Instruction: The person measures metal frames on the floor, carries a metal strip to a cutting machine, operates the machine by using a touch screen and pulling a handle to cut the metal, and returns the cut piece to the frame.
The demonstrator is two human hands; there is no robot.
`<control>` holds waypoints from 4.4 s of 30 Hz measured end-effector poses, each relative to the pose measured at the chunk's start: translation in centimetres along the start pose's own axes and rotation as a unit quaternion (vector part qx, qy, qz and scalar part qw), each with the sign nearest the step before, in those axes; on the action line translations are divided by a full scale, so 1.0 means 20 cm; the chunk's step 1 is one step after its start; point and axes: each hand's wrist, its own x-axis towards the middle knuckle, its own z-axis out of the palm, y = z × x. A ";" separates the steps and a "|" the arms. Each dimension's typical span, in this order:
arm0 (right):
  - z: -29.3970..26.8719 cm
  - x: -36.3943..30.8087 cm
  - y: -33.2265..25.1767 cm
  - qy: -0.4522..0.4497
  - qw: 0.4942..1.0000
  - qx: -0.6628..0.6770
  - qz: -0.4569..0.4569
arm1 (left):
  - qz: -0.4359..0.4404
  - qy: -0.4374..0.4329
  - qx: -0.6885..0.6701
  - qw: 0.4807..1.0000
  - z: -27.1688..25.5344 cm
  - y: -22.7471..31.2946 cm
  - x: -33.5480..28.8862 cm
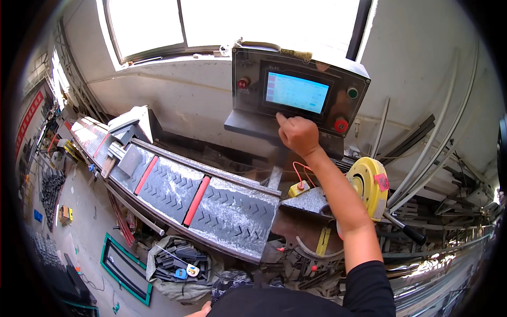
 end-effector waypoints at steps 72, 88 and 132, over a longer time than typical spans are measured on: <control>-0.15 -0.10 0.12 0.065 0.993 -0.075 0.066 | -0.063 -0.009 -0.091 0.994 0.07 -0.04 -0.15; -0.13 -0.08 0.08 0.071 0.992 -0.064 0.083 | -0.008 0.023 -0.046 0.999 -0.06 0.02 -0.09; -0.12 -0.11 0.10 0.058 0.994 -0.078 0.058 | -0.021 0.016 -0.057 0.998 -0.01 -0.08 -0.11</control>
